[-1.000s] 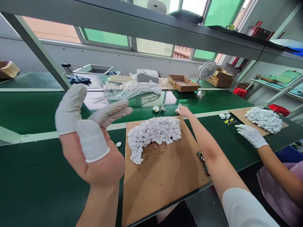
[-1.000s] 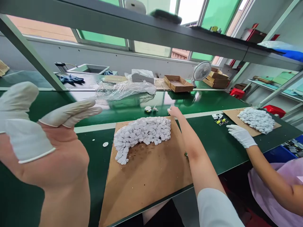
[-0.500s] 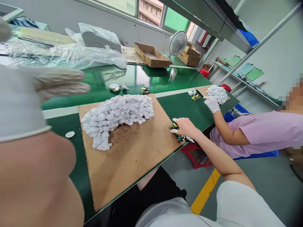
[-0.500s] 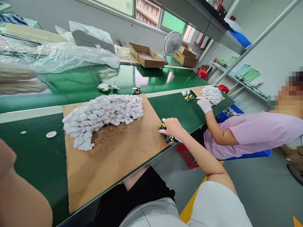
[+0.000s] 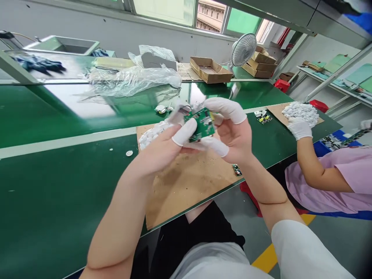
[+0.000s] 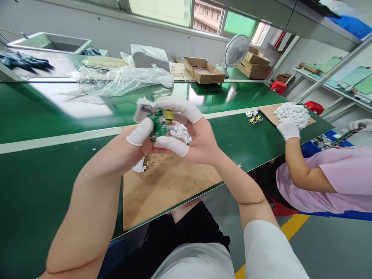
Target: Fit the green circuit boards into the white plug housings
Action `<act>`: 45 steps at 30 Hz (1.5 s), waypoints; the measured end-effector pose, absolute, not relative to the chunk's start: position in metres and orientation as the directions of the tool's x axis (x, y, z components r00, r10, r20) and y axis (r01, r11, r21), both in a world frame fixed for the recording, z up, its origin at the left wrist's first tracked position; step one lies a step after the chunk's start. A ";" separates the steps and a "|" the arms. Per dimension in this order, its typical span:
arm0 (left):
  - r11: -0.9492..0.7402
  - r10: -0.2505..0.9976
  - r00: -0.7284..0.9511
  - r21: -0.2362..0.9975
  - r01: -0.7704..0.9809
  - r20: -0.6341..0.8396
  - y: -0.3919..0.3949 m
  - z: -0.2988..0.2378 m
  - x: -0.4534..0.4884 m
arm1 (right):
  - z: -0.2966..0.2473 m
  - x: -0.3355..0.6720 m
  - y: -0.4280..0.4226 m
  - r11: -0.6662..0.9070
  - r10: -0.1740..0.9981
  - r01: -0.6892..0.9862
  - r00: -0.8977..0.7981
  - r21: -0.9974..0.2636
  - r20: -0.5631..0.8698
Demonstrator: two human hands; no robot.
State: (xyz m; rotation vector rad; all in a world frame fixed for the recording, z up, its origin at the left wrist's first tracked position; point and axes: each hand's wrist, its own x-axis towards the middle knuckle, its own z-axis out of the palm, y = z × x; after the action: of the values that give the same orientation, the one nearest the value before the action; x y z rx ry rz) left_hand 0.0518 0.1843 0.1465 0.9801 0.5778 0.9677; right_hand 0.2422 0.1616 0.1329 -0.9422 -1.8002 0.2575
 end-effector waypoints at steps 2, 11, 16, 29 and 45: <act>0.219 0.878 0.479 0.868 -0.446 0.025 0.183 0.152 0.055 | 0.136 0.229 0.167 0.709 0.646 0.514 -0.201 -0.482 0.736; 0.079 0.992 -0.020 0.731 -0.678 -0.127 0.192 0.180 0.035 | 0.073 0.246 0.190 0.200 0.980 0.979 -0.200 -0.024 -0.012; 0.061 0.998 0.017 0.713 -0.698 -0.068 0.185 0.188 0.036 | 0.044 0.225 0.202 0.211 0.973 0.976 -0.205 0.056 -0.102; 0.283 0.945 0.310 0.734 -0.618 -0.104 0.184 0.187 0.033 | 0.124 0.238 0.174 0.373 0.914 0.882 -0.295 -0.287 0.279; -0.043 0.949 0.284 0.951 -0.305 0.134 0.143 0.162 0.034 | 0.167 0.195 0.163 0.561 0.828 0.055 -0.034 -0.826 0.560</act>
State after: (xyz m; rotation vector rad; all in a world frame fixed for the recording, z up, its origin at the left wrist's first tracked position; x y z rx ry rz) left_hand 0.0338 0.1430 0.1620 1.1804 0.7238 1.1720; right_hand 0.1953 0.1629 0.1673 -0.7927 -1.4903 0.7400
